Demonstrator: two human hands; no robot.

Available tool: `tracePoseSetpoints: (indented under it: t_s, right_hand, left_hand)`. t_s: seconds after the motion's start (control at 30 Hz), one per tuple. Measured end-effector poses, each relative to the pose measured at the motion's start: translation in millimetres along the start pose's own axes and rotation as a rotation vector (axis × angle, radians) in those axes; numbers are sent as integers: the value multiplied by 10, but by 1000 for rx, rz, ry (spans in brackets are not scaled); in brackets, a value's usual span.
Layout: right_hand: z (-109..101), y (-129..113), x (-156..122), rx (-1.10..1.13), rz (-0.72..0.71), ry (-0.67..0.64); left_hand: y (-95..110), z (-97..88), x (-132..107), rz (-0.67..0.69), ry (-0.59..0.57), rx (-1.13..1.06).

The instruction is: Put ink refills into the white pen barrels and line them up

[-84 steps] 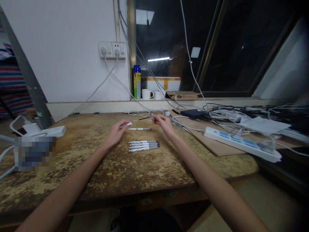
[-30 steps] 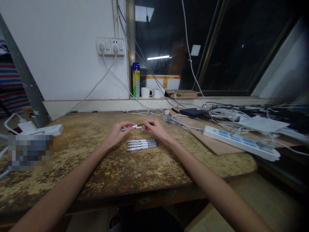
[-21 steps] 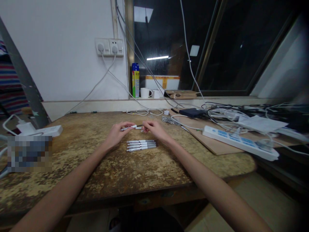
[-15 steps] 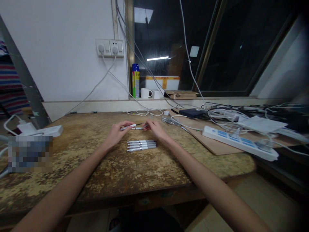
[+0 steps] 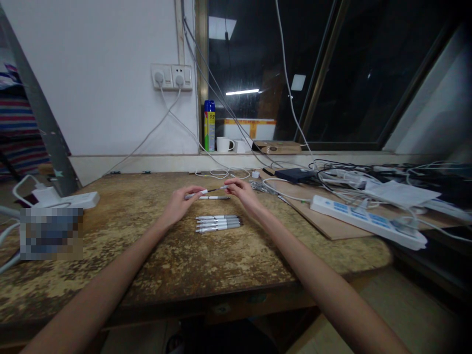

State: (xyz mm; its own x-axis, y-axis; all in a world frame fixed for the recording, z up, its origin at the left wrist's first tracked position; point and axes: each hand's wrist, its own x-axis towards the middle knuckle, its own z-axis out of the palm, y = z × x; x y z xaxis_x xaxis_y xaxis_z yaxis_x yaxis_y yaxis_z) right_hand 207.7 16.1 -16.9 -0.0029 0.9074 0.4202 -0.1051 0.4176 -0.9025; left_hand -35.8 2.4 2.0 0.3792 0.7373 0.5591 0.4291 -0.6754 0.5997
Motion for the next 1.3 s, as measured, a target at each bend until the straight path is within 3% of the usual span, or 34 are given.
tracePoseSetpoints:
  t_s: [0.33, 0.77, 0.93, 1.3]
  right_hand:
    - [171, -157, -136, -166, -37, -144]
    - [161, -75, -149, -224, 7, -180]
    - [138, -87, -140, -243, -68, -187]
    - [129, -121, -148, -310, -42, -243]
  left_hand:
    - [-3, 60, -5, 18, -71, -18]
    - [56, 54, -22, 45, -83, 24]
    - [60, 48, -20, 32, -73, 25]
    - [55, 48, -18, 45, -45, 15]
